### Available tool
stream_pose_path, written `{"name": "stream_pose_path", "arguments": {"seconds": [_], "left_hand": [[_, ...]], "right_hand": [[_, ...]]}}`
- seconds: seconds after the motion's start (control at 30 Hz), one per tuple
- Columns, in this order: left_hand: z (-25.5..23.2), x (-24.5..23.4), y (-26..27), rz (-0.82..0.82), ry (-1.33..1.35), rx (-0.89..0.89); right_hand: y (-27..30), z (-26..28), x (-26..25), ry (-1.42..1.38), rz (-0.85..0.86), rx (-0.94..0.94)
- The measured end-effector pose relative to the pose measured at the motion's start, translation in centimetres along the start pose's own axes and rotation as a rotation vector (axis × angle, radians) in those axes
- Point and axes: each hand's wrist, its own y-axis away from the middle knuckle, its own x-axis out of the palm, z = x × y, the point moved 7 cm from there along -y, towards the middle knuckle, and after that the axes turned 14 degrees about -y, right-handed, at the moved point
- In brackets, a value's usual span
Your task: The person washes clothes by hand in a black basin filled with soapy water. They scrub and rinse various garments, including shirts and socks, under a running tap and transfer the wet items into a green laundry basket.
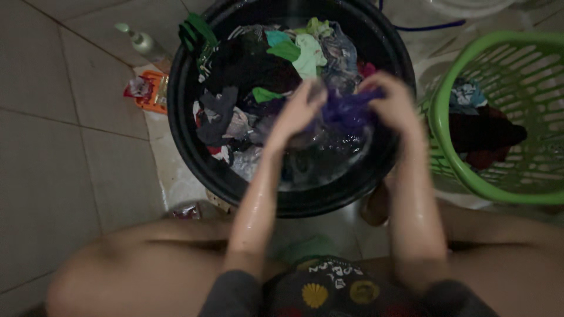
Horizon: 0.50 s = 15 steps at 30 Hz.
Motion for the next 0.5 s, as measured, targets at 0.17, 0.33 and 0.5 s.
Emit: {"name": "stream_pose_path", "arguments": {"seconds": [0.17, 0.33, 0.5], "left_hand": [[15.2, 17.3, 10.2, 0.496, -0.567, -0.328], [18.1, 18.9, 15.0, 0.682, -0.664, -0.368], [16.6, 15.2, 8.3, 0.593, -0.347, -0.254]], "right_hand": [[3.6, -21.8, 14.6, 0.518, 0.295, 0.585], [8.2, -28.8, 20.8, 0.545, 0.628, 0.827], [3.2, -23.5, 19.5, -0.168, 0.464, 0.481]]}}
